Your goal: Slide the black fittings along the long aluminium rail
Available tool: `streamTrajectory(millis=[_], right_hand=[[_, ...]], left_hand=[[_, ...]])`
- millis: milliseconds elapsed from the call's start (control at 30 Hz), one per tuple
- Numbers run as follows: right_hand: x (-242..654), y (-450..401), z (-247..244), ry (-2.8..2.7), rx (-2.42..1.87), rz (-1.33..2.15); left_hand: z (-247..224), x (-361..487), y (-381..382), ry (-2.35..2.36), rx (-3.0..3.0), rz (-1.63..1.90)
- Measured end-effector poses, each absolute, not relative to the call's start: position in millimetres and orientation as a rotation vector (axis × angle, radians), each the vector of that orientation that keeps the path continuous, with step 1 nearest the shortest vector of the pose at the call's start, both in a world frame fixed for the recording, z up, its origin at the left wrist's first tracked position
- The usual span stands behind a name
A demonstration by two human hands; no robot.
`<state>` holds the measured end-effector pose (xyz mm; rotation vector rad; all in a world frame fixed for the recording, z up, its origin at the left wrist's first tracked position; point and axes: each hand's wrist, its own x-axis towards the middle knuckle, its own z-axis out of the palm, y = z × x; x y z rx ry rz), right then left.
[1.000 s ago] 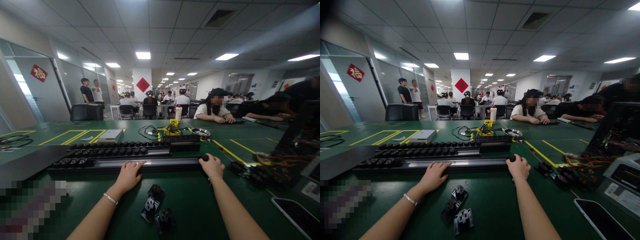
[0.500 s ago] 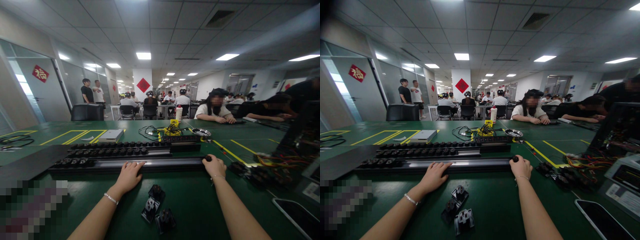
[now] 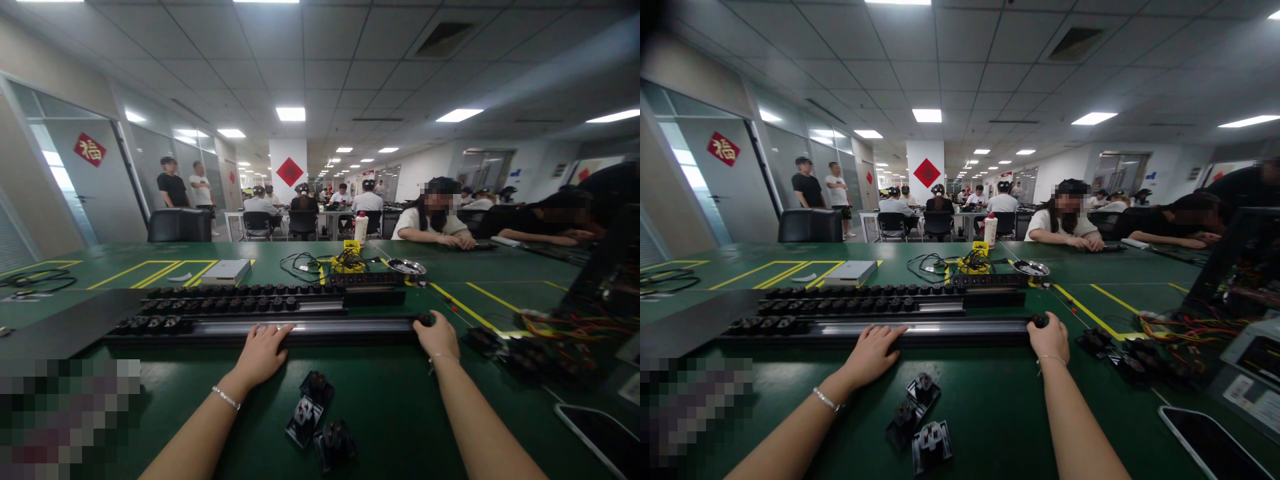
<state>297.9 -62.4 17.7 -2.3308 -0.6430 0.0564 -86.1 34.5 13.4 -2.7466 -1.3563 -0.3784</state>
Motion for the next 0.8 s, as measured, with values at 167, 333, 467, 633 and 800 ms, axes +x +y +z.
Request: streamTrajectory(millis=[167, 333, 467, 633, 800], right_hand=[[301.0, -63.4, 18.0, -0.639, -2.356, 0.038], [302.9, -63.8, 18.3, -0.625, -2.373, 0.062], [302.7, -64.3, 18.2, -0.625, -2.358, 0.068], [300.8, -65.3, 18.2, -0.617, -2.339, 0.044], [301.7, -66.4, 20.1, -0.586, -2.373, 0.102]], left_hand=[[13.8, -85.6, 33.4, -1.362, -2.728, -0.372], [12.9, -85.8, 33.8, -1.356, -2.735, -0.379], [13.5, -85.8, 33.8, -1.370, -2.740, -0.371], [14.7, -85.2, 33.0, -1.369, -2.737, -0.375], [14.7, -84.8, 33.1, -1.378, -2.740, -0.361]])
